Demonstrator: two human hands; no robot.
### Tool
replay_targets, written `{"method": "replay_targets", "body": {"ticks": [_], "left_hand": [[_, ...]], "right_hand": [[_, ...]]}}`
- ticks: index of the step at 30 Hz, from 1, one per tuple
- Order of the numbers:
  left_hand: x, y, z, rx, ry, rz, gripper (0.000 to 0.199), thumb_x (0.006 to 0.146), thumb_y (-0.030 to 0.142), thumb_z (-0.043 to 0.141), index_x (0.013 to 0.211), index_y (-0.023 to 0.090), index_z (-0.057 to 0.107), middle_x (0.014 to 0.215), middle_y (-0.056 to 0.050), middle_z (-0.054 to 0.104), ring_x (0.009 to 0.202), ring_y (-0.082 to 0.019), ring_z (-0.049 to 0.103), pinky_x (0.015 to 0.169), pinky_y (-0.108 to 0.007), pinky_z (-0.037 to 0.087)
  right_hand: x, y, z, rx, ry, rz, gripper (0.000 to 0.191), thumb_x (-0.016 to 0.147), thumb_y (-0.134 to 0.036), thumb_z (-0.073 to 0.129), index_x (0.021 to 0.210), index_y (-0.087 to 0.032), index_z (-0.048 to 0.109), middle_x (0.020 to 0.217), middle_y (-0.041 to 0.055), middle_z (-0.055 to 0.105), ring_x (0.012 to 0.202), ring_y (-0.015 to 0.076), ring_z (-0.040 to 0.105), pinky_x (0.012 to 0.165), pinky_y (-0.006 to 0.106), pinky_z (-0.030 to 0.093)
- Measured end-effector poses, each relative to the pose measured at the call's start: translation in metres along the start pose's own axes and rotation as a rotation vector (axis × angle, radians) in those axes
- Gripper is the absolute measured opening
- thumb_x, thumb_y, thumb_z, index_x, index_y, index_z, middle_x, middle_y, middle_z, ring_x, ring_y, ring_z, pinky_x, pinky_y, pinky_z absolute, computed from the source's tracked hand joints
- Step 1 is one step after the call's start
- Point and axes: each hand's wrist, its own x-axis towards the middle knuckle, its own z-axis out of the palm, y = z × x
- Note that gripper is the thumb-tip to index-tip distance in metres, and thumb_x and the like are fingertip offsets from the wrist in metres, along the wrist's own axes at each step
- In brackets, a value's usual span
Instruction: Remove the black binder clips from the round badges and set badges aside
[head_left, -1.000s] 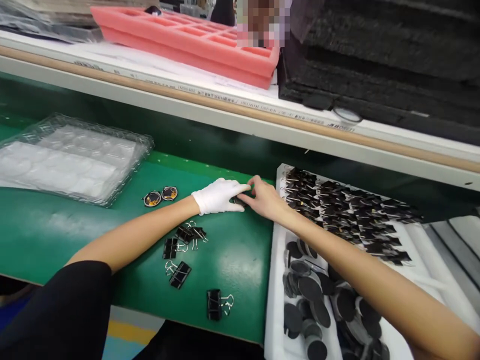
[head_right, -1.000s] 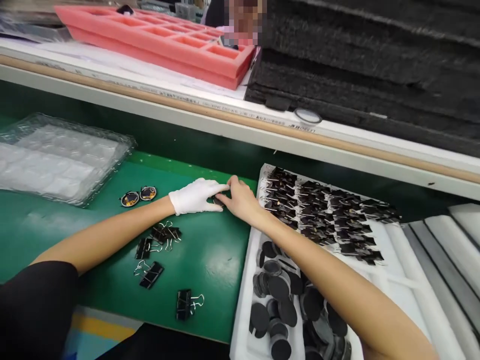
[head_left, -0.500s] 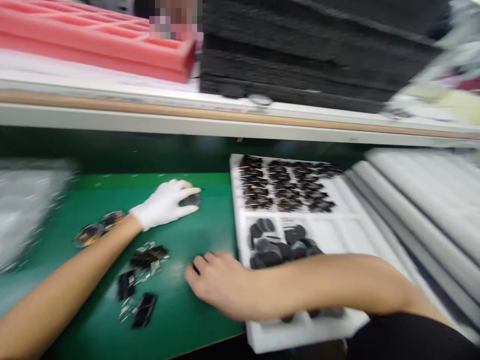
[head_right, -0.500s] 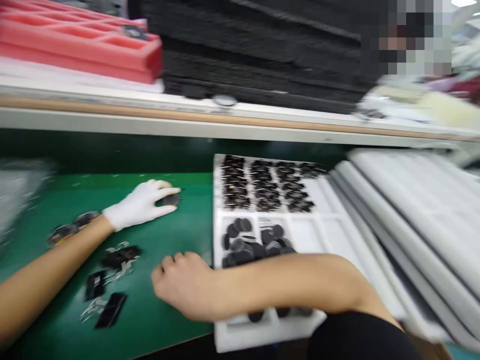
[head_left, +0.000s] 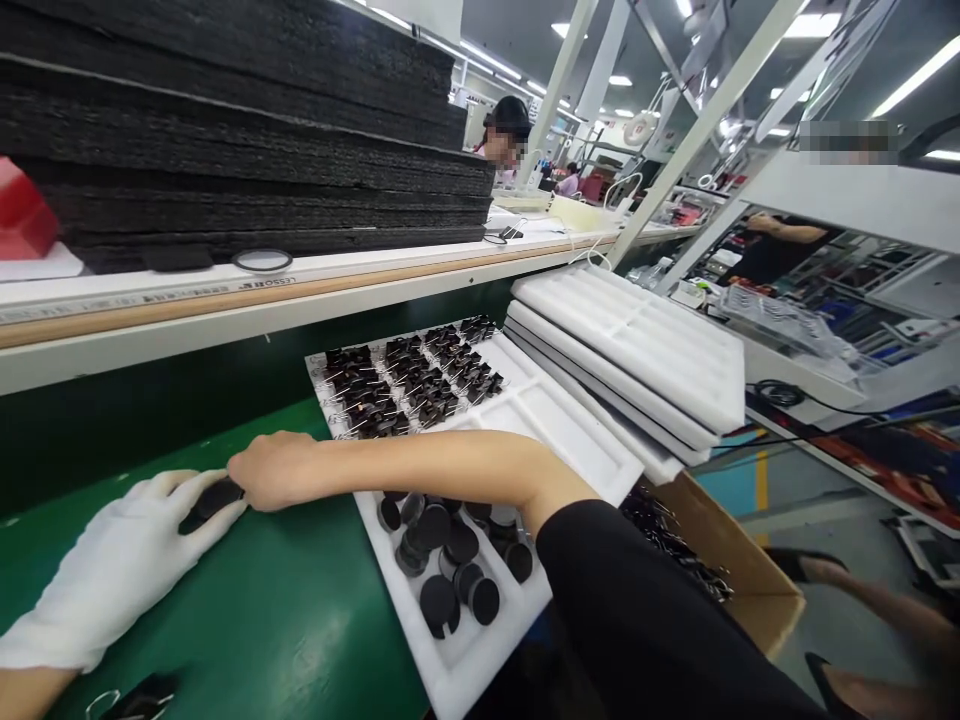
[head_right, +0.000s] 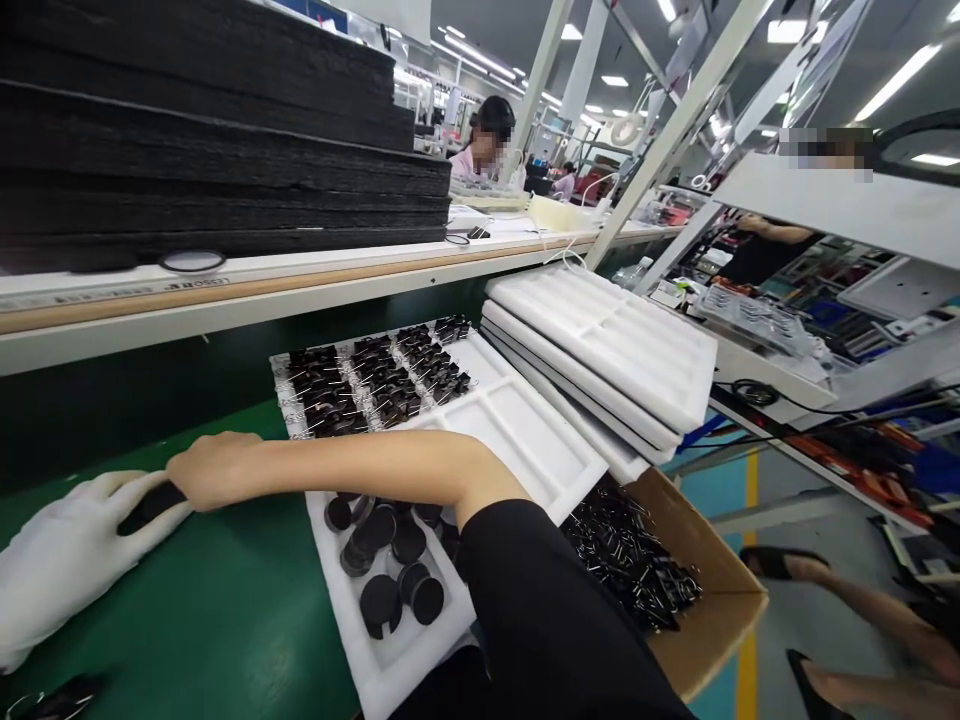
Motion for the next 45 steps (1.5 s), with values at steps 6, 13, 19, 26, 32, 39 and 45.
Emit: {"method": "replay_targets", "body": {"ticks": [6, 13, 19, 26, 32, 39, 45], "left_hand": [[0.001, 0.008, -0.005, 0.013, 0.006, 0.015, 0.057, 0.093, 0.070, 0.037, 0.111, 0.028, 0.072, 0.110, -0.017, 0.074, 0.095, -0.043, 0.073, 0.077, -0.054, 0.056], [-0.002, 0.019, -0.011, 0.069, -0.020, 0.024, 0.049, 0.100, 0.061, 0.037, 0.112, 0.029, 0.072, 0.117, -0.011, 0.073, 0.104, -0.038, 0.071, 0.084, -0.050, 0.056], [-0.005, 0.027, -0.014, 0.137, -0.075, 0.005, 0.052, 0.101, 0.062, 0.048, 0.111, 0.017, 0.072, 0.106, -0.016, 0.071, 0.096, -0.034, 0.069, 0.081, -0.043, 0.053], [-0.006, 0.021, -0.014, 0.057, -0.132, 0.030, 0.050, 0.094, 0.061, 0.064, 0.118, 0.018, 0.069, 0.112, -0.014, 0.068, 0.101, -0.033, 0.066, 0.081, -0.040, 0.050], [-0.004, 0.011, -0.012, 0.006, -0.192, 0.084, 0.043, 0.099, 0.053, 0.060, 0.125, 0.019, 0.067, 0.119, -0.014, 0.067, 0.107, -0.031, 0.064, 0.087, -0.039, 0.049], [-0.003, 0.015, -0.011, 0.031, -0.236, 0.147, 0.048, 0.100, 0.055, 0.059, 0.131, 0.018, 0.063, 0.124, -0.017, 0.063, 0.113, -0.034, 0.060, 0.087, -0.041, 0.048], [-0.001, 0.024, -0.011, 0.036, -0.254, 0.168, 0.050, 0.101, 0.055, 0.058, 0.132, 0.017, 0.062, 0.124, -0.017, 0.063, 0.113, -0.034, 0.059, 0.088, -0.041, 0.047]], "right_hand": [[0.009, 0.006, -0.003, 0.005, -0.065, -0.072, 0.008, 0.089, -0.011, 0.061, 0.095, -0.014, 0.065, 0.111, 0.0166, 0.076, 0.084, 0.0281, 0.076, 0.053, 0.029, 0.058], [0.005, -0.002, -0.002, -0.024, -0.038, 0.051, 0.029, 0.098, -0.035, 0.062, 0.117, -0.014, 0.068, 0.128, 0.0217, 0.069, 0.114, 0.0370, 0.071, 0.085, 0.045, 0.062], [0.027, -0.005, 0.013, 0.207, 0.367, 0.245, 0.065, 0.108, -0.062, 0.016, 0.139, -0.021, 0.057, 0.140, 0.0206, 0.058, 0.136, 0.0385, 0.053, 0.111, 0.058, 0.044], [0.043, 0.006, 0.049, 0.233, 0.456, 0.311, 0.062, 0.109, -0.057, 0.015, 0.135, -0.023, 0.059, 0.141, 0.0174, 0.054, 0.146, 0.0342, 0.040, 0.123, 0.061, 0.023], [0.042, 0.020, 0.061, 0.247, 0.573, 0.340, 0.056, 0.110, -0.050, 0.014, 0.127, -0.021, 0.058, 0.132, 0.0161, 0.056, 0.140, 0.0318, 0.045, 0.123, 0.056, 0.027], [0.042, 0.026, 0.067, 0.259, 0.614, 0.359, 0.056, 0.111, -0.047, 0.009, 0.124, -0.021, 0.057, 0.128, 0.0158, 0.056, 0.140, 0.0297, 0.044, 0.122, 0.051, 0.028], [0.042, 0.027, 0.069, 0.297, 0.613, 0.359, 0.053, 0.110, -0.048, 0.011, 0.124, -0.021, 0.055, 0.130, 0.0162, 0.055, 0.140, 0.0304, 0.043, 0.122, 0.055, 0.027]]}}
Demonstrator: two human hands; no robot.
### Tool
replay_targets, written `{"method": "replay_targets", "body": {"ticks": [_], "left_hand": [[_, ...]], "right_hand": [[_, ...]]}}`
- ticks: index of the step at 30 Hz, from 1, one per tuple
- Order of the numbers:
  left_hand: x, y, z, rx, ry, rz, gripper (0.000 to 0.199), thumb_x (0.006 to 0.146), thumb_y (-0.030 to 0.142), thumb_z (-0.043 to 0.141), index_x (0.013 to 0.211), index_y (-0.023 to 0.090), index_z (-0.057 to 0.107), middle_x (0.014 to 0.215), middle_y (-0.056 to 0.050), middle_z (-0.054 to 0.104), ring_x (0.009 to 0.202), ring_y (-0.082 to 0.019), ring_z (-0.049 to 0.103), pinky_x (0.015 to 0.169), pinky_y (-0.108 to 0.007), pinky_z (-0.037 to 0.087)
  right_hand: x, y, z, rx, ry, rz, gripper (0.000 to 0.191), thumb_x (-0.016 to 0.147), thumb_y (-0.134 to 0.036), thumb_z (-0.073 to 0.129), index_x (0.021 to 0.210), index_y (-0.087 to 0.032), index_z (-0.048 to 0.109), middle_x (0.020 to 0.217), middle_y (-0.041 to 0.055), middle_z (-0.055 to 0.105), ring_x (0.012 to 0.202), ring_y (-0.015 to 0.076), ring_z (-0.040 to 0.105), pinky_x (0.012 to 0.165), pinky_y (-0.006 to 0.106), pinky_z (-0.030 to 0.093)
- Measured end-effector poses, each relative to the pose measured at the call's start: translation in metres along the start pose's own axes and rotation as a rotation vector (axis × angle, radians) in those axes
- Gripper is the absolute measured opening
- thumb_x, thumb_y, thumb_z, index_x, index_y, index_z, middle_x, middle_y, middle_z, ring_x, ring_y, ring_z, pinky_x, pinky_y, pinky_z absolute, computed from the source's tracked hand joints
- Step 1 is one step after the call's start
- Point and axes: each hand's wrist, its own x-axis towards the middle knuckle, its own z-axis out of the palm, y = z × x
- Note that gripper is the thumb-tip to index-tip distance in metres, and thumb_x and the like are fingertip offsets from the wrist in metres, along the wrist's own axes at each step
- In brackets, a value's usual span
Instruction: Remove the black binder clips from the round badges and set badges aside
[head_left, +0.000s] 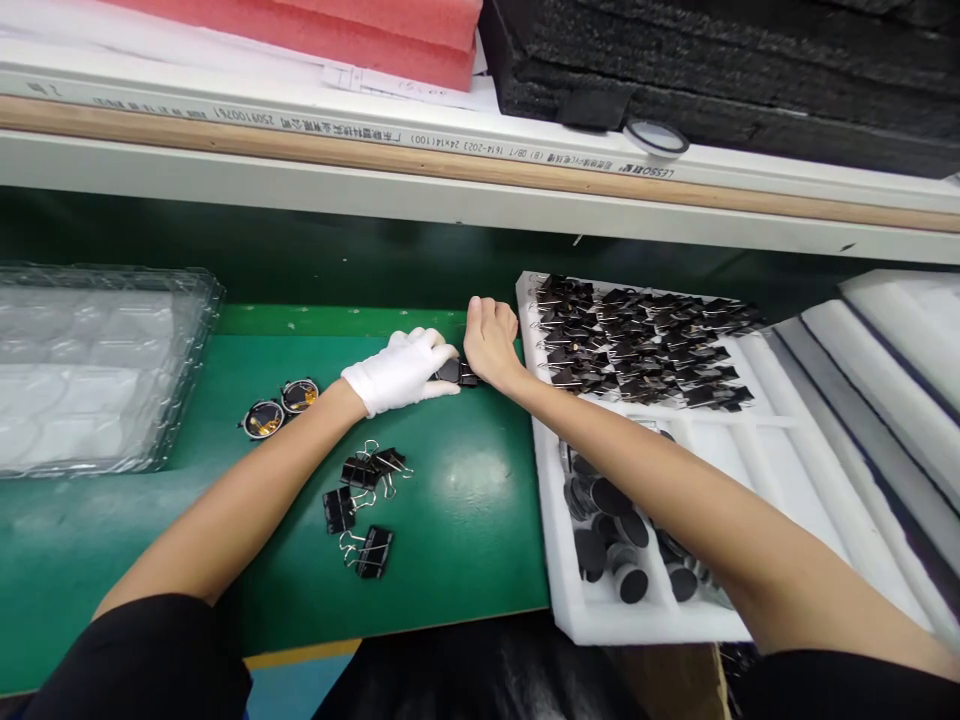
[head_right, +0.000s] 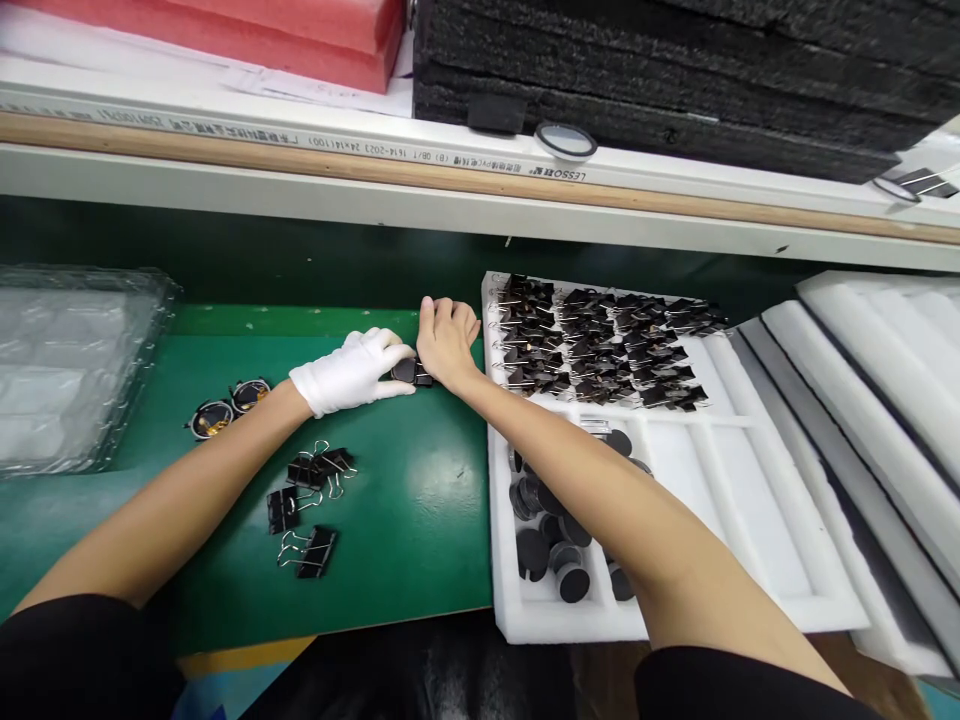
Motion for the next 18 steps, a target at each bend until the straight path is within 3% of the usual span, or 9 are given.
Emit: {"method": "replay_targets", "body": {"ticks": [8, 12, 14, 16, 18], "left_hand": [[0.004, 0.005, 0.006, -0.030, 0.027, -0.023, 0.050, 0.098, 0.059, 0.059, 0.127, 0.018, 0.066, 0.120, -0.016, 0.064, 0.113, -0.034, 0.060, 0.090, -0.043, 0.046], [-0.001, 0.015, 0.007, -0.026, 0.133, -0.199, 0.064, 0.095, 0.069, 0.054, 0.125, 0.013, 0.066, 0.121, -0.019, 0.064, 0.111, -0.037, 0.060, 0.089, -0.046, 0.045], [-0.005, 0.015, 0.005, 0.012, 0.203, -0.230, 0.066, 0.098, 0.065, 0.049, 0.139, 0.014, 0.059, 0.138, -0.022, 0.058, 0.118, -0.039, 0.058, 0.092, -0.048, 0.043], [-0.010, 0.010, -0.001, 0.051, 0.204, -0.066, 0.060, 0.103, 0.057, 0.043, 0.151, 0.023, 0.052, 0.158, -0.017, 0.047, 0.132, -0.039, 0.050, 0.098, -0.049, 0.040], [-0.013, 0.005, -0.006, 0.078, 0.147, 0.156, 0.051, 0.106, 0.050, 0.037, 0.152, 0.033, 0.051, 0.165, -0.009, 0.043, 0.142, -0.037, 0.043, 0.102, -0.050, 0.036]], "right_hand": [[0.006, -0.003, -0.003, -0.011, 0.008, -0.049, 0.056, 0.110, -0.051, 0.013, 0.125, -0.020, 0.057, 0.136, 0.0179, 0.052, 0.142, 0.0351, 0.041, 0.120, 0.064, 0.026], [-0.026, -0.024, -0.033, -0.101, 0.095, -0.394, 0.055, 0.109, -0.054, 0.021, 0.134, -0.019, 0.056, 0.139, 0.0186, 0.052, 0.138, 0.0384, 0.043, 0.116, 0.065, 0.028], [-0.059, -0.036, -0.048, -0.163, -0.043, -0.612, 0.053, 0.108, -0.057, 0.031, 0.130, -0.018, 0.059, 0.129, 0.0176, 0.059, 0.127, 0.0369, 0.052, 0.110, 0.059, 0.036], [-0.095, -0.046, -0.055, -0.240, -0.284, -0.825, 0.049, 0.105, -0.058, 0.042, 0.122, -0.018, 0.064, 0.113, 0.0151, 0.066, 0.109, 0.0329, 0.060, 0.099, 0.051, 0.043], [-0.125, -0.052, -0.052, -0.327, -0.479, -0.976, 0.035, 0.105, -0.046, 0.050, 0.119, -0.018, 0.066, 0.103, 0.0127, 0.069, 0.094, 0.0277, 0.062, 0.085, 0.042, 0.045]]}}
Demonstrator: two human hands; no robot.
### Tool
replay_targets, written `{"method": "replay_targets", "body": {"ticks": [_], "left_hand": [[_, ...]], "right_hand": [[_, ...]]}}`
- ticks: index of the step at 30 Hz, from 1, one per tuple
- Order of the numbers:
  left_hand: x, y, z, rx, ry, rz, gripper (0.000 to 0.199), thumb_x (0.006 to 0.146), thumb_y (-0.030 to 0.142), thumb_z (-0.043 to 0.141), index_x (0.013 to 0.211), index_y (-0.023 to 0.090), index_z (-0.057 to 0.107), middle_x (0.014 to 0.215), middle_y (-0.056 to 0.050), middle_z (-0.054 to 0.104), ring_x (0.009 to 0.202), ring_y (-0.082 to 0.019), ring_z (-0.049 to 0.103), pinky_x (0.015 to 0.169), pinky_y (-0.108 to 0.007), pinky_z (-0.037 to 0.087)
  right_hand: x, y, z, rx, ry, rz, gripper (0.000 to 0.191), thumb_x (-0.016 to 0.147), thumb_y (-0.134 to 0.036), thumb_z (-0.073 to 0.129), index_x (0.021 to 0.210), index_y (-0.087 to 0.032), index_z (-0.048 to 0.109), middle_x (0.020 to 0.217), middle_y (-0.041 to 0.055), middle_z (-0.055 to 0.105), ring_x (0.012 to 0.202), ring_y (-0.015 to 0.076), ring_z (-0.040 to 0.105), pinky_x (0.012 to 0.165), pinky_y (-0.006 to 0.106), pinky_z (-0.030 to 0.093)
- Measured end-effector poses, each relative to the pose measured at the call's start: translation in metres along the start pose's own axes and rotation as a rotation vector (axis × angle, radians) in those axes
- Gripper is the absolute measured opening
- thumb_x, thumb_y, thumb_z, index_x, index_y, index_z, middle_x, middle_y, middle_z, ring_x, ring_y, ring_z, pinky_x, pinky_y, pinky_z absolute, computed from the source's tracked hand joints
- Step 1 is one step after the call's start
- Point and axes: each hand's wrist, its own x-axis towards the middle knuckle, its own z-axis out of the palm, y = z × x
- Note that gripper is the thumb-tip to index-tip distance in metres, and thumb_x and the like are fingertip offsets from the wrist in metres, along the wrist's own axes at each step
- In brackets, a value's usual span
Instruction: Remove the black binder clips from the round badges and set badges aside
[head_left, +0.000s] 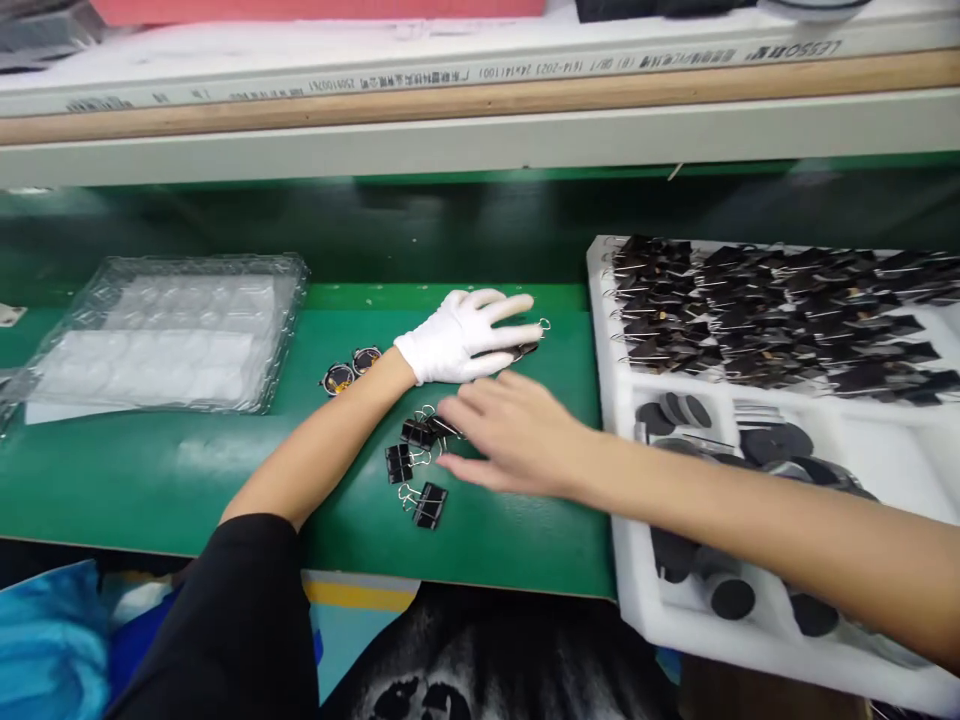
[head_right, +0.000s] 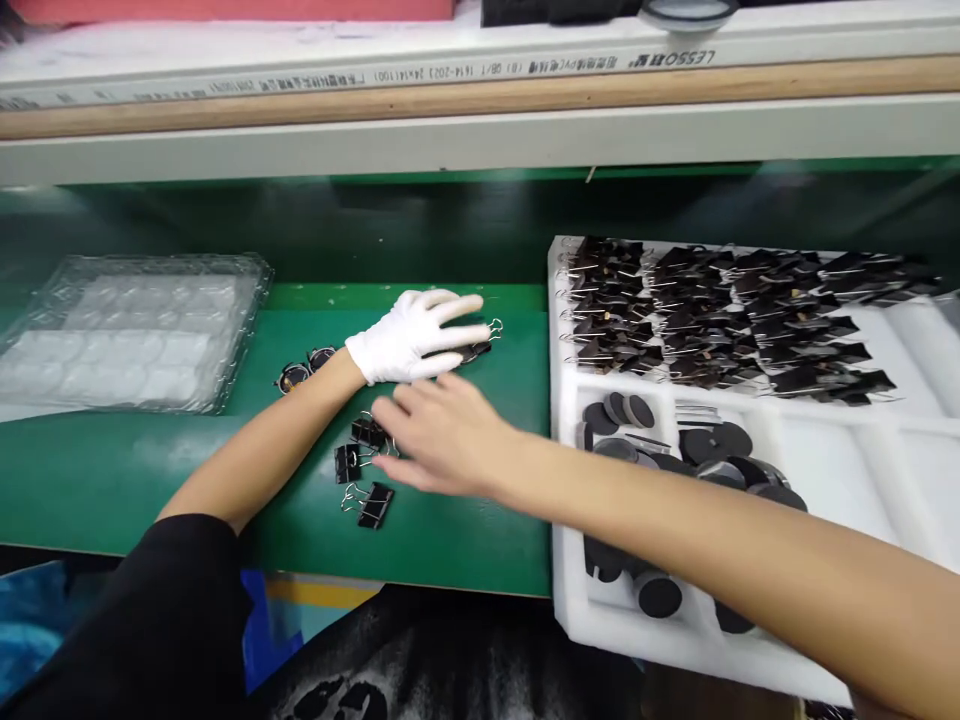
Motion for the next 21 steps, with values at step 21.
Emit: {"method": "replay_targets", "body": {"ticks": [21], "left_hand": [[0.004, 0.002, 0.003, 0.199, -0.020, 0.037, 0.053, 0.094, 0.013, 0.044, 0.145, 0.016, 0.060, 0.098, -0.015, 0.071, 0.094, -0.030, 0.062, 0.081, -0.045, 0.040]], "right_hand": [[-0.068, 0.099, -0.005, -0.391, -0.019, -0.022, 0.030, 0.091, 0.000, 0.061, 0.109, -0.016, 0.079, 0.099, 0.0113, 0.075, 0.082, 0.0222, 0.068, 0.075, 0.035, 0.046]]}}
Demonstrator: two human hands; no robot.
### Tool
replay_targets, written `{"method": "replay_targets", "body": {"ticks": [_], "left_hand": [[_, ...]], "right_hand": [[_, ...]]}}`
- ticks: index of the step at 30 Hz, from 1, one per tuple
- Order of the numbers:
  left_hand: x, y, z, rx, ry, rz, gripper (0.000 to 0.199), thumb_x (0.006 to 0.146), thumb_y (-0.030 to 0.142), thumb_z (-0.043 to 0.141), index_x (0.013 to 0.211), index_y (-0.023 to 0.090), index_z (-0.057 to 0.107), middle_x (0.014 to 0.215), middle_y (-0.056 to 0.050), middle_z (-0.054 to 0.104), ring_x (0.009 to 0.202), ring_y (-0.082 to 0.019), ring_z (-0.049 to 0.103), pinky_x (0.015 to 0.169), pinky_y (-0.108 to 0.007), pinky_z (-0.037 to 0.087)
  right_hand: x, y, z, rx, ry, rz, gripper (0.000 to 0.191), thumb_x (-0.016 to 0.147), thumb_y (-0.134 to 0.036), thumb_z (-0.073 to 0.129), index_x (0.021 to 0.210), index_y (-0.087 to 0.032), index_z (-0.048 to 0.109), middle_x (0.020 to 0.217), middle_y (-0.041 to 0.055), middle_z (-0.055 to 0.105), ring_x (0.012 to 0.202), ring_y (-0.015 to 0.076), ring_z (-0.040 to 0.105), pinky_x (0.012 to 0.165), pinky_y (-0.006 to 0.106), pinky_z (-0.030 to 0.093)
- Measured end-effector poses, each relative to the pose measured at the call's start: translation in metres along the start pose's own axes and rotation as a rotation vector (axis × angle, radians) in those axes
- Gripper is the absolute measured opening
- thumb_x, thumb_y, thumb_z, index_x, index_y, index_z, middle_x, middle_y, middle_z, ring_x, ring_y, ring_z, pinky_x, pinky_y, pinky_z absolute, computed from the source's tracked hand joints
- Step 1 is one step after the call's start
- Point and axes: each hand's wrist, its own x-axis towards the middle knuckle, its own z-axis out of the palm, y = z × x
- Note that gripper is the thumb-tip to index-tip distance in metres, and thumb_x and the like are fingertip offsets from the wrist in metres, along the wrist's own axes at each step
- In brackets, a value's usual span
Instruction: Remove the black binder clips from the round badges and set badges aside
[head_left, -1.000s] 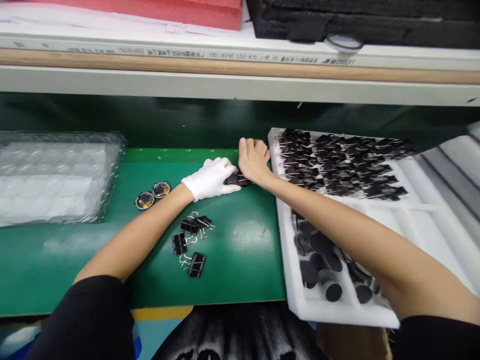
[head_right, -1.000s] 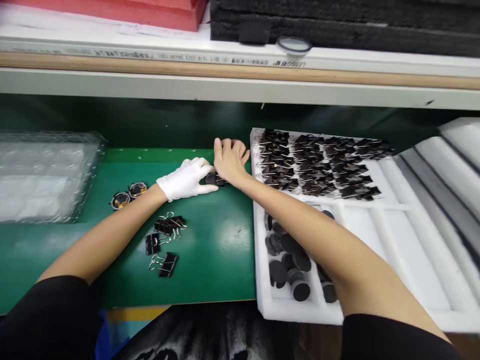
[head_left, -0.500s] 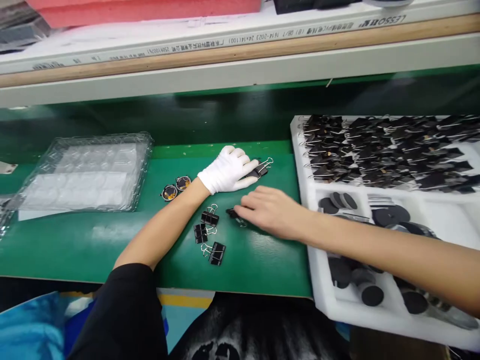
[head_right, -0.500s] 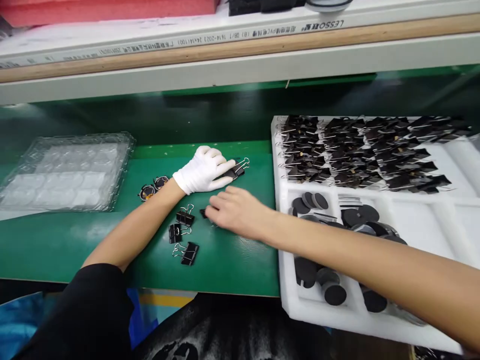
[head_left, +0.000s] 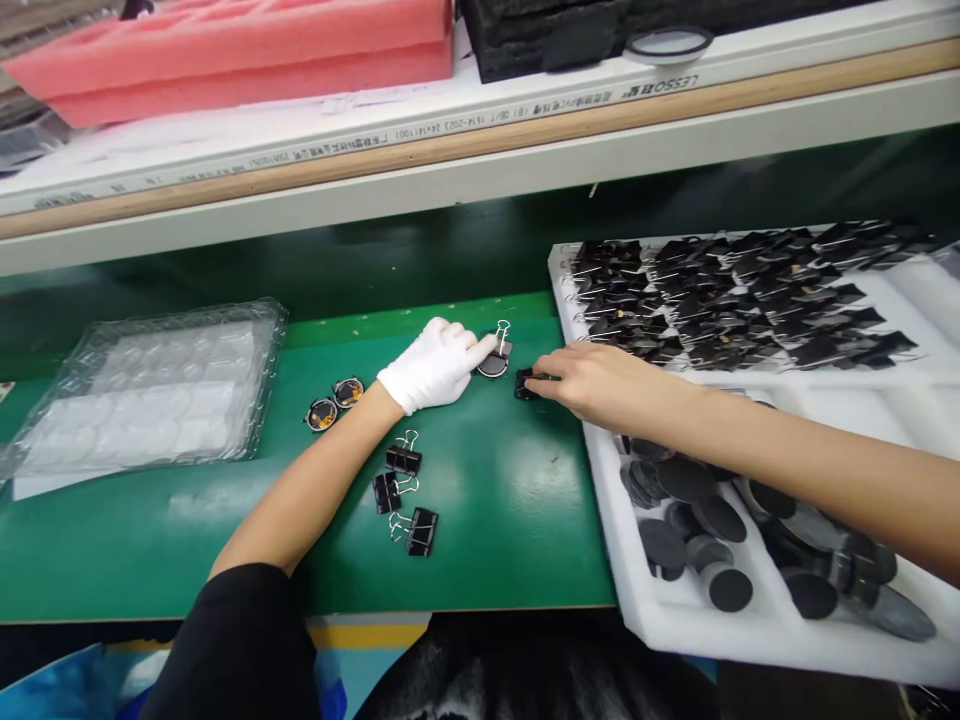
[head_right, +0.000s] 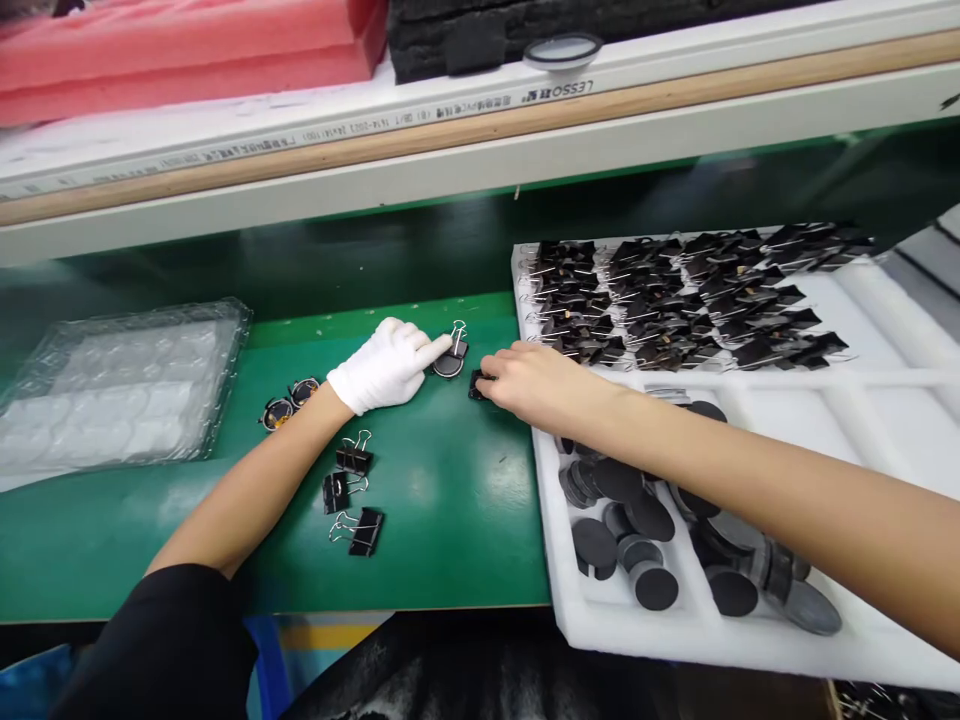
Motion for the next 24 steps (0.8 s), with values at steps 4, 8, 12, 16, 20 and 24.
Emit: {"method": "replay_targets", "body": {"ticks": [4, 8, 12, 16, 20, 24], "left_hand": [[0.003, 0.001, -0.007, 0.000, 0.072, -0.015, 0.055, 0.095, 0.014, 0.045, 0.146, 0.028, 0.060, 0.133, -0.016, 0.069, 0.123, -0.035, 0.058, 0.091, -0.049, 0.041], [0.007, -0.001, -0.009, -0.032, 0.039, 0.050, 0.058, 0.096, 0.015, 0.045, 0.149, 0.036, 0.056, 0.158, -0.009, 0.055, 0.146, -0.035, 0.042, 0.100, -0.053, 0.039], [0.006, -0.001, -0.011, -0.031, 0.022, -0.041, 0.049, 0.094, 0.017, 0.049, 0.140, 0.028, 0.062, 0.137, -0.014, 0.066, 0.128, -0.035, 0.056, 0.101, -0.054, 0.040], [0.005, -0.004, -0.014, -0.041, 0.058, -0.076, 0.034, 0.089, 0.019, 0.056, 0.121, 0.022, 0.068, 0.147, -0.014, 0.060, 0.137, -0.037, 0.051, 0.107, -0.055, 0.037], [0.002, -0.010, -0.009, -0.187, -0.022, -0.185, 0.025, 0.089, 0.031, 0.062, 0.110, 0.020, 0.066, 0.113, -0.011, 0.072, 0.109, -0.031, 0.065, 0.101, -0.048, 0.042], [-0.005, -0.014, 0.003, -0.309, 0.039, -0.317, 0.045, 0.086, 0.042, 0.070, 0.125, 0.018, 0.063, 0.113, -0.010, 0.071, 0.105, -0.030, 0.065, 0.095, -0.043, 0.045]], "right_hand": [[0.009, 0.005, 0.000, 0.048, -0.031, 0.050, 0.033, 0.091, 0.001, 0.059, 0.113, -0.014, 0.079, 0.102, 0.0131, 0.075, 0.084, 0.0236, 0.069, 0.076, 0.035, 0.049], [0.009, 0.011, 0.004, 0.096, -0.017, 0.065, 0.034, 0.092, -0.003, 0.061, 0.118, -0.018, 0.078, 0.105, 0.0118, 0.074, 0.086, 0.0229, 0.070, 0.076, 0.034, 0.050], [0.005, 0.013, 0.007, 0.146, 0.002, 0.087, 0.031, 0.095, -0.010, 0.061, 0.120, -0.019, 0.078, 0.104, 0.0115, 0.074, 0.082, 0.0217, 0.071, 0.074, 0.033, 0.051], [0.003, 0.013, 0.010, 0.198, 0.009, 0.103, 0.033, 0.095, -0.012, 0.060, 0.121, -0.019, 0.078, 0.106, 0.0108, 0.075, 0.080, 0.0208, 0.071, 0.070, 0.031, 0.052], [0.014, 0.012, 0.012, 0.269, 0.013, 0.205, 0.033, 0.093, -0.011, 0.059, 0.118, -0.019, 0.080, 0.112, 0.0120, 0.076, 0.082, 0.0222, 0.073, 0.073, 0.032, 0.055], [0.037, 0.016, 0.013, 0.355, 0.023, 0.278, 0.035, 0.093, -0.008, 0.055, 0.115, -0.019, 0.081, 0.115, 0.0119, 0.076, 0.093, 0.0257, 0.074, 0.083, 0.035, 0.055]]}}
